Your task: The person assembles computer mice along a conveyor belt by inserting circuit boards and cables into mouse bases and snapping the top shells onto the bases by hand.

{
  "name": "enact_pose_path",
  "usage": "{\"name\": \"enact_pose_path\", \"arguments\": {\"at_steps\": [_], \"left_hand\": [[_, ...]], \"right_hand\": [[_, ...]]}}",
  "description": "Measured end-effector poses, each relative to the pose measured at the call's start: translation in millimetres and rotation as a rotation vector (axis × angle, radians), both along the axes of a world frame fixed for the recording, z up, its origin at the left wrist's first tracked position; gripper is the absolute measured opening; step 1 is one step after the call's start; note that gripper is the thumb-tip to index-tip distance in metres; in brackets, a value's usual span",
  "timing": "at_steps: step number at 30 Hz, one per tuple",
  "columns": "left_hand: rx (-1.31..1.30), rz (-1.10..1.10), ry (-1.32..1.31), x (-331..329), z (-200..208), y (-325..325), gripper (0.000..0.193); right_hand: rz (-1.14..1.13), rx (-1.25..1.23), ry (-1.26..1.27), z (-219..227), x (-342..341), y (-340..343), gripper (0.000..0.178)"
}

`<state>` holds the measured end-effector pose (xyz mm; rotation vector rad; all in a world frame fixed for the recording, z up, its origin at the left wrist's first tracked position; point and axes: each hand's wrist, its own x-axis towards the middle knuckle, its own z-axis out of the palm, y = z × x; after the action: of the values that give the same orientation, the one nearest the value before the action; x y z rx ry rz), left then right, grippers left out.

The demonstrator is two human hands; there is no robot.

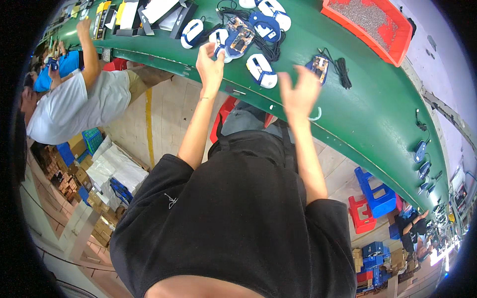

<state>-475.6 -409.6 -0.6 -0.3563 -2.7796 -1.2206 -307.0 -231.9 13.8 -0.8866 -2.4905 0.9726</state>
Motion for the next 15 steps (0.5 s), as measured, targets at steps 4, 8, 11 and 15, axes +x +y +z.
{"name": "enact_pose_path", "arguments": {"at_steps": [4, 8, 11, 15], "left_hand": [[0.18, -0.027, -0.324, 32.4, 34.0, 40.5, 0.024], [0.126, -0.27, -0.507, 50.3, 25.5, 78.5, 0.03], [-0.034, -0.366, -0.477, 71.8, -7.0, 142.7, 0.049], [-0.353, -0.442, -0.164, 109.1, -14.9, 203.7, 0.057]], "right_hand": [[0.205, 0.06, -0.181, -40.4, -26.5, -51.3, 0.07], [0.069, -0.132, -0.01, -2.9, 10.2, -21.2, 0.053], [-0.241, -0.491, 0.051, 15.1, 67.3, 27.7, 0.048], [-0.554, 0.042, -0.181, -25.8, 122.3, 82.1, 0.051]]}}
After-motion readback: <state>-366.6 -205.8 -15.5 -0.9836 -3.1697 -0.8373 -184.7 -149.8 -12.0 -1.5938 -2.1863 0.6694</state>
